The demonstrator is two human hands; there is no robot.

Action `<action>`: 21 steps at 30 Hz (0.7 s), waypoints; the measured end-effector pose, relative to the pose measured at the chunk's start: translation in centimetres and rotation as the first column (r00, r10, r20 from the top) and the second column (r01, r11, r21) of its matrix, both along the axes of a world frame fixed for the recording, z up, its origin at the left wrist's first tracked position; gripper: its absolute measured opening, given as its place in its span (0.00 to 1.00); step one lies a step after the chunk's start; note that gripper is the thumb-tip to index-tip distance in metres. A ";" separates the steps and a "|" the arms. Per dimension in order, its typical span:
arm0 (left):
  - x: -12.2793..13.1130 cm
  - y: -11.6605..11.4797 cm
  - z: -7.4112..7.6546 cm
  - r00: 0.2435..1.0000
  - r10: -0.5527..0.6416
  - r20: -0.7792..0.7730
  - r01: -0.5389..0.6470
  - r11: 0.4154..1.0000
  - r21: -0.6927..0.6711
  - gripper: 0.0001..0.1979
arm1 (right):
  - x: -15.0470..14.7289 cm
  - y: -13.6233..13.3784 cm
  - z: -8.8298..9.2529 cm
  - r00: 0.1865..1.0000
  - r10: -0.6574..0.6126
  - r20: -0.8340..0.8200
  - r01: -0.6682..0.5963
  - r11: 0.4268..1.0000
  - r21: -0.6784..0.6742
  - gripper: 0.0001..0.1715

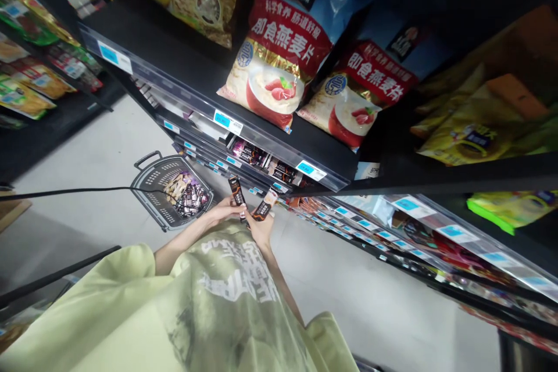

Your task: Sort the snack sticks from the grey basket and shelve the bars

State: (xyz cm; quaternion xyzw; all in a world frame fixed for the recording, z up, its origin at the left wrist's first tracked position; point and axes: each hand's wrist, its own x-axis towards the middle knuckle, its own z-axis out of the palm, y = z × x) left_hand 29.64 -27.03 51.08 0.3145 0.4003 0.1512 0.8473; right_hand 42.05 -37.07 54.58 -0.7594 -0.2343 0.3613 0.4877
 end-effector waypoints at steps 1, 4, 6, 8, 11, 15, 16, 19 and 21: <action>0.0 0.0 -0.1 1.000 0.003 -0.003 -0.003 1.000 -0.008 0.29 | 0.0 0.0 -0.1 1.000 -0.004 -0.007 0.004 1.000 -0.009 0.23; 0.1 0.2 -0.1 0.999 0.020 -0.032 -0.021 1.000 -0.014 0.29 | -0.1 -0.1 -0.5 0.998 -0.003 -0.060 0.000 0.998 -0.057 0.25; 0.2 0.3 0.2 0.999 0.019 -0.043 -0.019 1.000 -0.008 0.28 | -0.2 -0.1 -0.7 0.992 0.016 -0.127 -0.029 0.994 -0.101 0.27; 0.5 0.5 0.5 0.997 0.026 -0.068 -0.027 1.000 -0.016 0.26 | -0.3 -0.1 -0.8 0.981 0.034 -0.193 -0.061 0.989 -0.133 0.29; 1.1 0.7 0.9 0.986 0.066 -0.151 -0.070 0.997 -0.017 0.27 | -0.4 -0.1 -0.6 0.966 0.042 -0.257 -0.082 0.986 -0.147 0.30; 1.7 1.0 2.0 0.974 0.089 -0.209 -0.073 0.994 0.082 0.32 | 0.1 -0.5 0.3 0.974 0.022 -0.223 -0.045 0.994 -0.097 0.28; 1.9 1.0 2.4 0.977 0.075 -0.199 -0.048 0.989 0.136 0.34 | 0.3 -0.6 0.5 0.982 0.014 -0.190 -0.027 0.998 -0.065 0.27; 2.8 1.2 3.6 0.985 -0.075 -0.153 0.121 0.938 0.323 0.36 | 1.2 -1.2 0.9 0.992 -0.018 -0.127 0.016 1.000 -0.012 0.26; 3.9 1.3 4.0 0.955 -0.200 -0.220 0.277 0.867 0.415 0.33 | 1.9 -1.6 0.9 0.989 -0.033 -0.143 0.028 0.999 -0.035 0.27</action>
